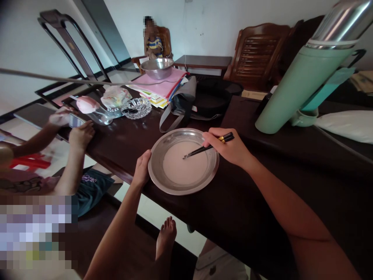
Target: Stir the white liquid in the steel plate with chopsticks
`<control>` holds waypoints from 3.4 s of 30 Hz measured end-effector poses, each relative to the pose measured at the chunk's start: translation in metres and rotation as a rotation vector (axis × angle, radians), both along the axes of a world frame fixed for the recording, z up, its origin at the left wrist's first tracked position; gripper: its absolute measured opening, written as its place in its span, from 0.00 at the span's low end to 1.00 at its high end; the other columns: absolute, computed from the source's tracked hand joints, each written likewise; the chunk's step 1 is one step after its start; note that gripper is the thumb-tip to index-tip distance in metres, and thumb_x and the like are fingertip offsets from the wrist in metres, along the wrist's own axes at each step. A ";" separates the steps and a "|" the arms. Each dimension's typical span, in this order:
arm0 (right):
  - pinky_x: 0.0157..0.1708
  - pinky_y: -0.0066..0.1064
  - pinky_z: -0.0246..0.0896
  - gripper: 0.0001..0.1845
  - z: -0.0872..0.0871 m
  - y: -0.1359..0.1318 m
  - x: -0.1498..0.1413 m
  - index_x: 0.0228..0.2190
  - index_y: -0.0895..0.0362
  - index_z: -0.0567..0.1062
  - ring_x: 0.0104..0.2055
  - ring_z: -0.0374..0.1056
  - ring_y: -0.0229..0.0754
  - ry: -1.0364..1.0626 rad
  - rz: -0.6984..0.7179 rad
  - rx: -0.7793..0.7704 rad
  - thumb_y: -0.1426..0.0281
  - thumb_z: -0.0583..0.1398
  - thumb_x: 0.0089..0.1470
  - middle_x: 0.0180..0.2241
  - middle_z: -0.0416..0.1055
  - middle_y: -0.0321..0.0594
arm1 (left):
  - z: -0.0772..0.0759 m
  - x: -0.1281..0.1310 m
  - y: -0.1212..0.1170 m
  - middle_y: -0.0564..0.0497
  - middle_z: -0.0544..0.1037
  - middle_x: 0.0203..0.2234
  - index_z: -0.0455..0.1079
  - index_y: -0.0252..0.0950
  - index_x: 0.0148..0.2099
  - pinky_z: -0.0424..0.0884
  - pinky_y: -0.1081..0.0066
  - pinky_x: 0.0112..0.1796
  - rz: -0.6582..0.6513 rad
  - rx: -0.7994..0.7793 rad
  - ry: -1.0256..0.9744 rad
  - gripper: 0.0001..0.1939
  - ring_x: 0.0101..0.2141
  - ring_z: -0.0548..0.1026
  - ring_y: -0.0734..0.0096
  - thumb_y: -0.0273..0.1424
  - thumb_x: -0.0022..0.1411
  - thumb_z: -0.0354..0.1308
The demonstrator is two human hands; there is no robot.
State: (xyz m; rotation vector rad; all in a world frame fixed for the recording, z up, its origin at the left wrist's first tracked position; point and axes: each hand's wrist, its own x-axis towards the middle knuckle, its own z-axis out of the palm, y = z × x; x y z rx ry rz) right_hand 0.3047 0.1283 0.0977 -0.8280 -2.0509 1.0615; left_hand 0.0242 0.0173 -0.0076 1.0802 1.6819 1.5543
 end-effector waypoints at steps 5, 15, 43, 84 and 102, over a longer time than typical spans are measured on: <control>0.29 0.31 0.62 0.17 0.000 0.000 -0.001 0.23 0.55 0.77 0.30 0.70 0.39 -0.009 0.108 0.028 0.61 0.59 0.61 0.29 0.78 0.39 | 0.000 0.000 0.000 0.55 0.67 0.25 0.66 0.36 0.29 0.65 0.74 0.32 0.006 -0.002 -0.007 0.25 0.28 0.63 0.72 0.54 0.62 0.54; 0.30 0.31 0.63 0.17 0.001 -0.002 0.000 0.24 0.55 0.77 0.32 0.72 0.40 -0.010 0.105 0.066 0.62 0.58 0.61 0.29 0.78 0.39 | -0.002 -0.001 0.000 0.55 0.65 0.24 0.66 0.37 0.29 0.64 0.74 0.32 -0.020 0.014 -0.009 0.24 0.27 0.62 0.73 0.53 0.64 0.53; 0.30 0.31 0.63 0.17 0.002 -0.001 0.002 0.24 0.55 0.78 0.31 0.71 0.40 -0.037 0.153 -0.007 0.62 0.59 0.61 0.30 0.79 0.39 | -0.002 -0.001 0.000 0.55 0.67 0.24 0.65 0.37 0.28 0.65 0.74 0.31 0.002 0.007 0.006 0.25 0.28 0.64 0.72 0.54 0.62 0.54; 0.27 0.30 0.62 0.19 -0.002 -0.001 -0.001 0.23 0.55 0.77 0.30 0.71 0.39 0.013 0.040 0.026 0.60 0.58 0.62 0.28 0.78 0.39 | -0.001 0.000 0.001 0.54 0.68 0.25 0.67 0.37 0.29 0.65 0.73 0.31 -0.006 -0.007 -0.007 0.25 0.28 0.64 0.71 0.54 0.63 0.53; 0.28 0.31 0.64 0.18 -0.002 -0.001 -0.001 0.23 0.55 0.77 0.32 0.72 0.41 0.018 0.059 0.026 0.60 0.59 0.61 0.28 0.78 0.39 | 0.001 0.001 0.000 0.55 0.66 0.24 0.65 0.37 0.28 0.64 0.73 0.30 0.009 -0.028 0.002 0.25 0.27 0.64 0.71 0.54 0.62 0.53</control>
